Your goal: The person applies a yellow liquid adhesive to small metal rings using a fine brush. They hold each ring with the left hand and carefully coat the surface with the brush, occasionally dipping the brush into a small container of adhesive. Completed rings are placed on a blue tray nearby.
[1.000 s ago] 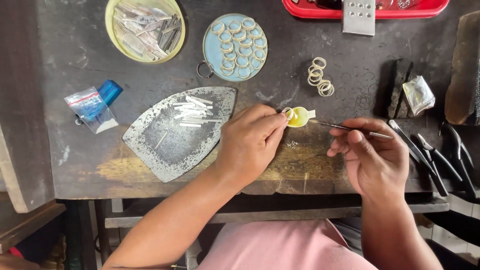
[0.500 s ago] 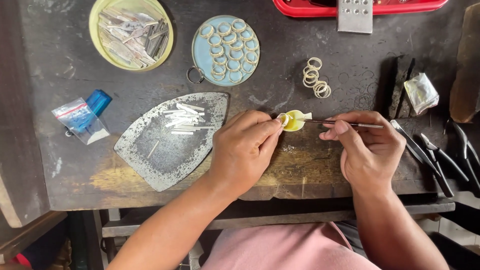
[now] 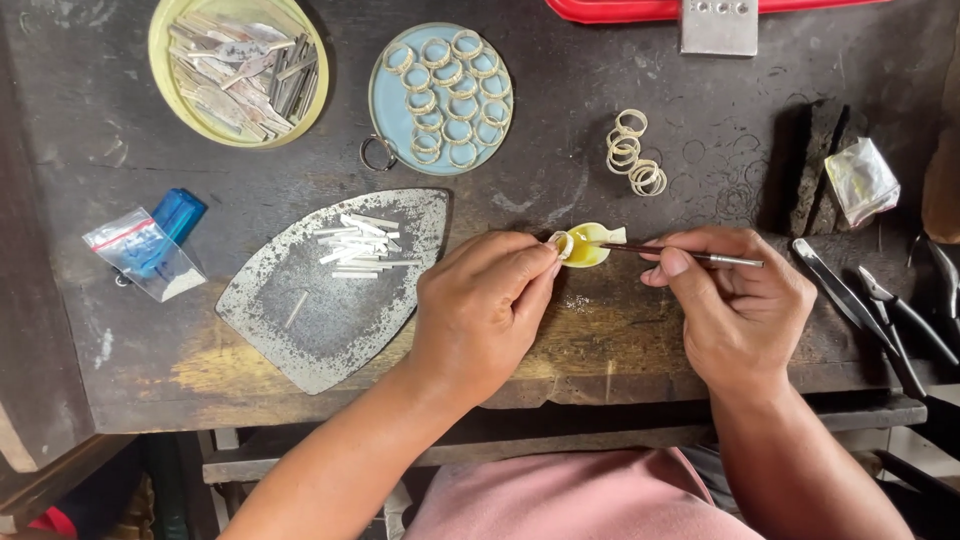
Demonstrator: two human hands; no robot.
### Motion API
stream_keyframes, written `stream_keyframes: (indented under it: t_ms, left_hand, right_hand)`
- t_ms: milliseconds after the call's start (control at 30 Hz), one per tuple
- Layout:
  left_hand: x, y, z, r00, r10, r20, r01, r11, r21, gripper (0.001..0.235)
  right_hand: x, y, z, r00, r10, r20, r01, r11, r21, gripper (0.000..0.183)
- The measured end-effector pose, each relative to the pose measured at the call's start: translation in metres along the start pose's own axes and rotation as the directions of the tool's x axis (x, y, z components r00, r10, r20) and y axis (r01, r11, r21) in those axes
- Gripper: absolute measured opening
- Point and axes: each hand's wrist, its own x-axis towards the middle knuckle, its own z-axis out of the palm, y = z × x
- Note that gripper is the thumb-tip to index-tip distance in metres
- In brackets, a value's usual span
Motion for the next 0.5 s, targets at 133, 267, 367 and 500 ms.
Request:
stream_keyframes:
  t_ms: [133,267,367,500]
  left_hand:
    - [0.0,0.0009,-0.0005,1.0,0.011,0.01,-0.012,1.0,0.016,0.01]
    - [0.0002,0.001,0.0,1.0,0.023,0.005,-0.023,0.999,0.039,0.009]
    - [0.0004,0.0013,0.0003,0.999,0.043,-0.002,-0.042,0.997,0.063,0.01]
    - [0.0,0.0003,0.0001,0.999,0.051,0.014,-0.051,0.998,0.042,0.012]
  right_hand:
    - [-0.001,0.0005,0.0003,1.0,-0.007,0.003,0.007,1.0,-0.006,0.006]
    - [-0.0002,-0.0013,0.0013,1.0,0.01,-0.015,-0.01,1.0,0.014,0.006]
    - [-0.0006,-0.0032,0.0016,0.999,0.024,-0.024,-0.023,1.0,0.018,0.006]
    - [-0.0013,-0.0027,0.0013,1.0,-0.019,-0.008,0.019,0.999,0.045,0.006]
